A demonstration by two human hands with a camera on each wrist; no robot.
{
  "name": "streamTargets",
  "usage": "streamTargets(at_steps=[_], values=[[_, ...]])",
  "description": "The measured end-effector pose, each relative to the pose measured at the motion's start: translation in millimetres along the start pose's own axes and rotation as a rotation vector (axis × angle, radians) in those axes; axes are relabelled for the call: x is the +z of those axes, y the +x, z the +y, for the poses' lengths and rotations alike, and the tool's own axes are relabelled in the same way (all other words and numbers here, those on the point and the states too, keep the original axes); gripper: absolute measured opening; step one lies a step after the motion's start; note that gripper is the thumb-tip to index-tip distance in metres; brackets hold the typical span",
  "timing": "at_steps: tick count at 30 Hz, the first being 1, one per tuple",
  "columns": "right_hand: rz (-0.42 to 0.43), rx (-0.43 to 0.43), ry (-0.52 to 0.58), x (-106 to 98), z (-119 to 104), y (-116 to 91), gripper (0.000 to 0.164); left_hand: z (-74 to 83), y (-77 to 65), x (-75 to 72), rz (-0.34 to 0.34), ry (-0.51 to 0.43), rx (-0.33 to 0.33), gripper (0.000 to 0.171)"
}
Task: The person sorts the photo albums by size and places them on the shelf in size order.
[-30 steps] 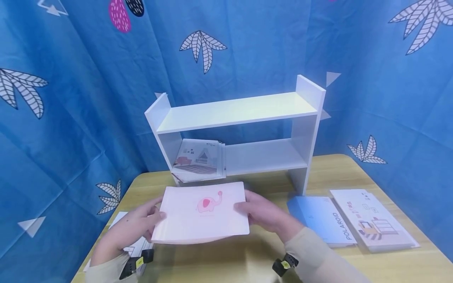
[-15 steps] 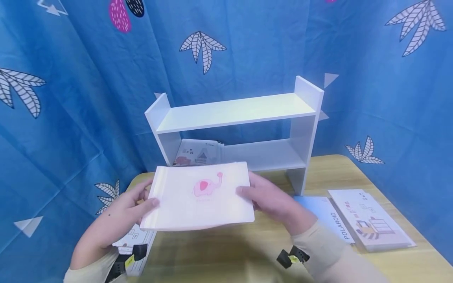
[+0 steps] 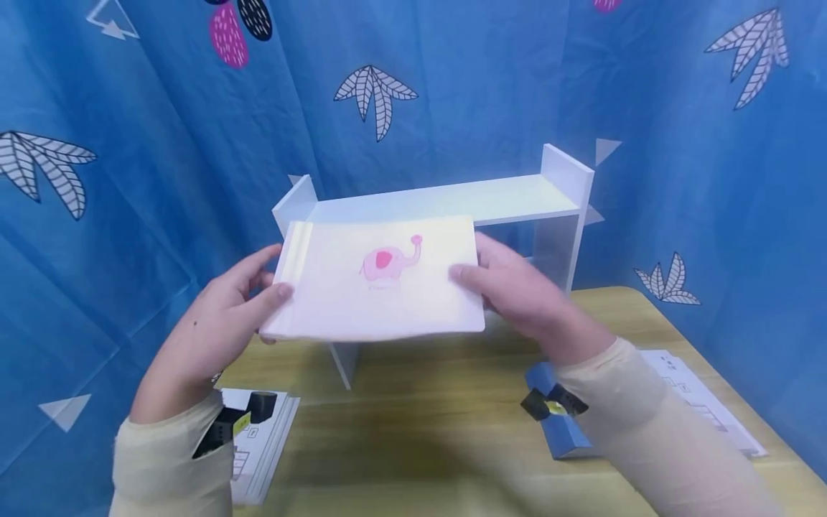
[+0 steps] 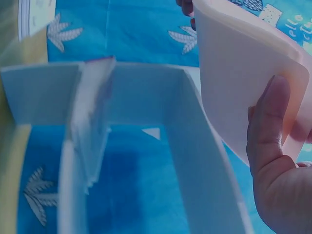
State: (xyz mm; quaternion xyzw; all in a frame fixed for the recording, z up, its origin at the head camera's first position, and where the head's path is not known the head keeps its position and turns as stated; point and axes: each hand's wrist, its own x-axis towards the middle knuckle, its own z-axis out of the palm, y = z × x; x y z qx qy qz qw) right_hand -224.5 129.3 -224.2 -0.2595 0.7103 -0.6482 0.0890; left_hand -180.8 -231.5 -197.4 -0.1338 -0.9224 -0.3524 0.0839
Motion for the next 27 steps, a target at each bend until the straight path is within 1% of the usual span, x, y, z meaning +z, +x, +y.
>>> streamTargets(at_steps=[3,5,7,10,12,14,17,19,21,25,27], values=[[0.041,-0.004,-0.042,-9.1,-13.9,10.0,0.048,8.0,9.5,-0.2,0.031,-0.026,0.034,0.071],[0.074,0.010,-0.065,-13.7,-21.7,17.7,0.049,13.0,15.0,0.7,0.051,-0.040,0.054,0.071],[0.108,0.030,-0.088,-16.7,-28.0,24.6,0.047,17.4,18.9,1.6,0.066,-0.052,0.057,0.073],[0.152,0.062,-0.168,-23.2,-38.6,37.2,0.045,24.9,25.9,1.2,0.087,-0.065,0.052,0.075],[0.184,0.086,-0.231,-29.4,-46.5,48.1,0.044,29.2,33.6,0.9,0.099,-0.065,0.055,0.077],[0.210,0.115,-0.297,-35.3,-52.9,59.7,0.045,31.1,42.6,1.1,0.095,-0.075,0.053,0.082],[0.224,0.161,-0.326,-42.4,-56.5,76.4,0.044,31.7,56.0,2.7,0.058,-0.053,0.032,0.088],[0.229,0.195,-0.356,-45.6,-55.8,85.0,0.043,31.6,63.5,5.1,0.046,-0.012,0.023,0.087],[0.235,0.223,-0.380,-47.7,-54.1,93.0,0.041,32.8,69.7,8.4,0.058,0.053,0.014,0.079],[0.264,0.277,-0.478,-48.6,-52.7,108.1,0.044,37.5,78.4,16.3,0.150,0.199,-0.002,0.060],[0.277,0.295,-0.488,-48.8,-51.6,115.7,0.046,39.5,81.4,20.9,0.194,0.267,-0.011,0.054]])
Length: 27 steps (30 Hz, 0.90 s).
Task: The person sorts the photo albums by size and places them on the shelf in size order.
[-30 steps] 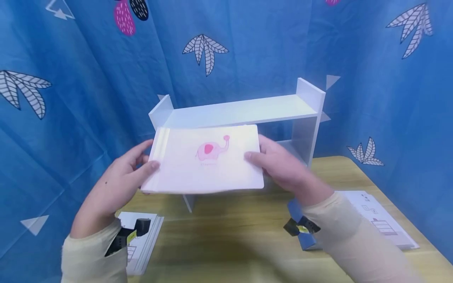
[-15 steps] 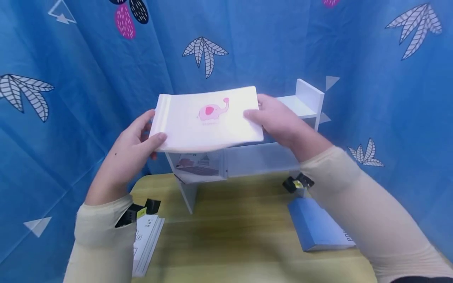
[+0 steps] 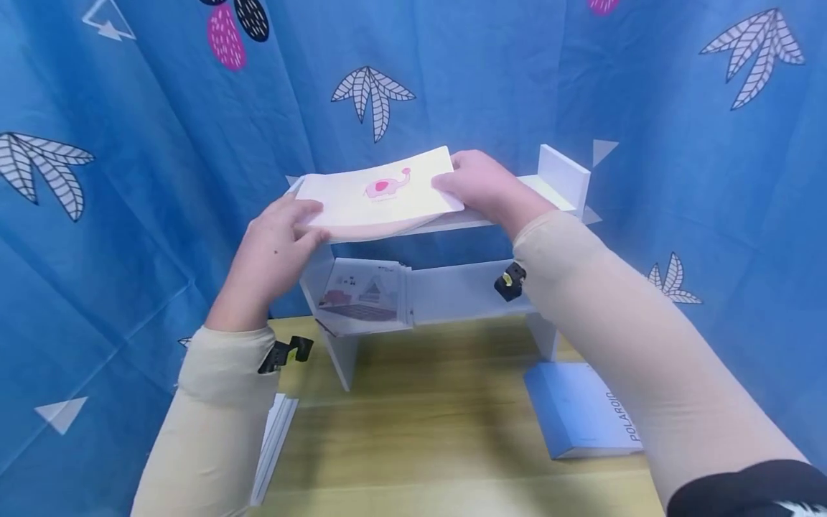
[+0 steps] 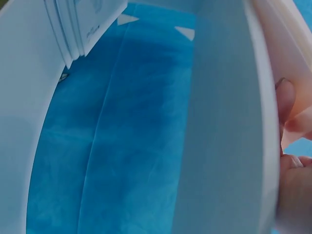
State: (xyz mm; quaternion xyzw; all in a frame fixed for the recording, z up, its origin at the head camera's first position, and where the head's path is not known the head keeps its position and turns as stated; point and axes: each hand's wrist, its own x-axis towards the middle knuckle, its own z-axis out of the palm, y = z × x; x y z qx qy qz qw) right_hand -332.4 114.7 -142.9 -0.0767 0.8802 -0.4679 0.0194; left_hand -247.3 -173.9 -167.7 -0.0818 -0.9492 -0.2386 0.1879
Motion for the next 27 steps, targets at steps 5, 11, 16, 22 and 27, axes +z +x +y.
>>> streamTargets(at_steps=[5,11,16,22,27], values=[[-0.013,0.002,-0.039,3.9,-5.0,14.9,0.046,4.9,1.9,6.7,0.088,0.188,-0.016,0.046],[-0.004,-0.019,-0.423,7.8,-9.7,18.4,0.061,2.2,1.2,12.4,0.099,0.356,-0.034,0.039],[0.011,-0.016,-0.655,10.3,-9.8,15.9,0.058,1.0,0.2,14.4,0.103,0.372,-0.047,0.040],[0.055,-0.041,-0.694,6.8,-3.8,14.7,0.043,0.2,-3.5,18.2,0.120,0.352,-0.010,0.043],[0.089,-0.100,-0.658,4.5,-1.5,6.3,0.036,0.0,-12.3,22.6,0.181,0.309,0.026,0.045]])
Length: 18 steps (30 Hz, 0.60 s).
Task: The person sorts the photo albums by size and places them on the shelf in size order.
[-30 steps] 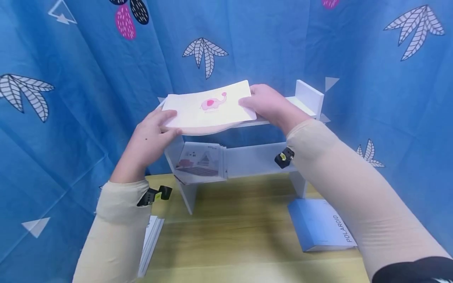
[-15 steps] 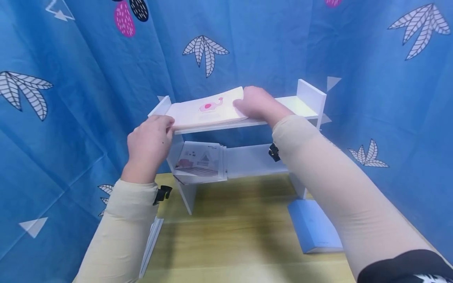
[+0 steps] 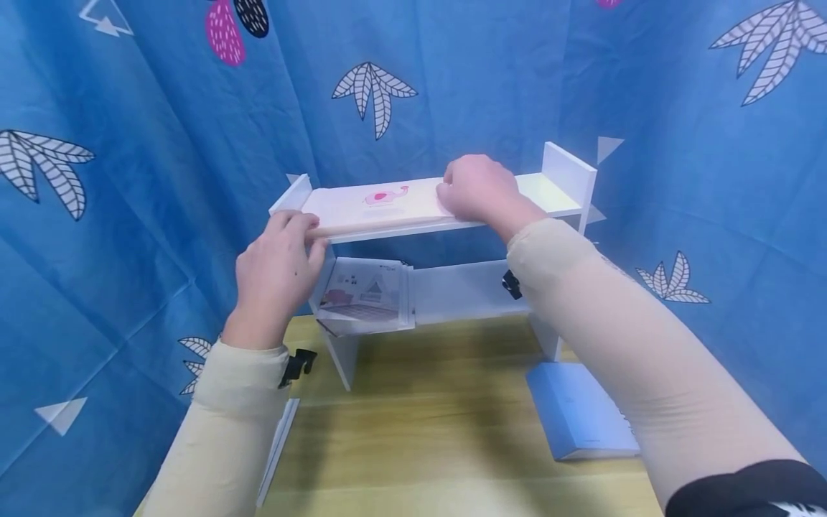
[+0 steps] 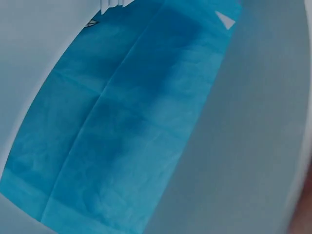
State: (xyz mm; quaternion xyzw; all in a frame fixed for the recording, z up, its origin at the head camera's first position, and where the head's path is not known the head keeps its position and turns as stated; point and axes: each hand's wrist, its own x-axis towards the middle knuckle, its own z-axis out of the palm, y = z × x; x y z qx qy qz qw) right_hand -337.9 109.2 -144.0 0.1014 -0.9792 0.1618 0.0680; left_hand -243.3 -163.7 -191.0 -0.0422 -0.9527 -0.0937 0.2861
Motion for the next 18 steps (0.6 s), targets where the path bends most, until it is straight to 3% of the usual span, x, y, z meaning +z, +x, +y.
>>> streamTargets(at_steps=[10,14,18], values=[[0.173,-0.200,0.091,-2.4,12.2,-52.6,0.026,1.4,-23.6,2.4,0.092,-0.231,0.085,0.046],[0.261,-0.270,0.175,9.4,29.8,-75.1,0.021,2.4,-34.6,7.3,0.141,-0.316,0.102,0.044],[0.323,-0.318,0.270,30.9,52.9,-99.1,0.018,1.7,-54.2,21.0,0.224,-0.425,0.135,0.040]])
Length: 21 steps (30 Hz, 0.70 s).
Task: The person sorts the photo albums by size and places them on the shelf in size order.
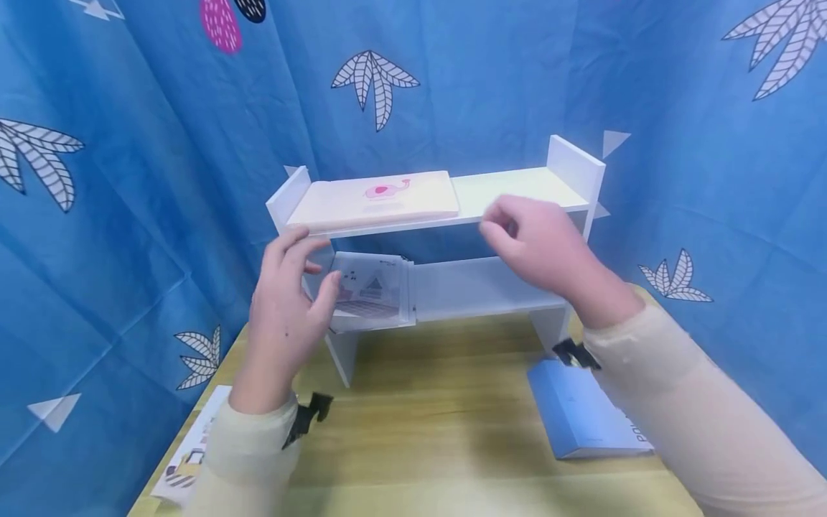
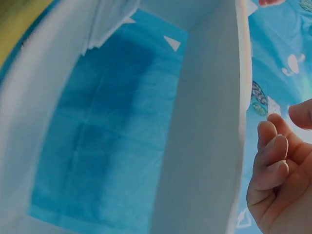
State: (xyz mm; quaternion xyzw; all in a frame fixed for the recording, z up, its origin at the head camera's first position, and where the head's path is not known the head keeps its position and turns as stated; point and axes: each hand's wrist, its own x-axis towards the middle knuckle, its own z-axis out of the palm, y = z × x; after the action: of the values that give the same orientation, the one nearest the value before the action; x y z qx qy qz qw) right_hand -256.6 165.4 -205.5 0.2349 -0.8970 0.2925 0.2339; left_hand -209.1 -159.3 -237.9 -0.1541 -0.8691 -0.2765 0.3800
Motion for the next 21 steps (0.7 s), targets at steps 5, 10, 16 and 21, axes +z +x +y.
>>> streamTargets(at_steps=[5,10,16,21], values=[[-0.052,0.068,0.053,10.7,25.5,-47.2,0.019,-7.9,-33.2,19.8,0.061,-0.153,0.027,0.032],[-0.176,0.206,0.043,25.2,58.1,-85.9,0.021,-14.5,-64.1,50.8,-0.067,-0.182,-0.095,0.027],[-0.290,0.298,-0.041,42.2,97.3,-123.8,0.021,-22.0,-90.8,89.7,-0.304,-0.265,-0.285,0.025],[-0.398,0.412,-0.130,53.3,122.8,-152.3,0.048,-24.6,-105.9,116.0,-0.476,-0.365,-0.383,0.025]])
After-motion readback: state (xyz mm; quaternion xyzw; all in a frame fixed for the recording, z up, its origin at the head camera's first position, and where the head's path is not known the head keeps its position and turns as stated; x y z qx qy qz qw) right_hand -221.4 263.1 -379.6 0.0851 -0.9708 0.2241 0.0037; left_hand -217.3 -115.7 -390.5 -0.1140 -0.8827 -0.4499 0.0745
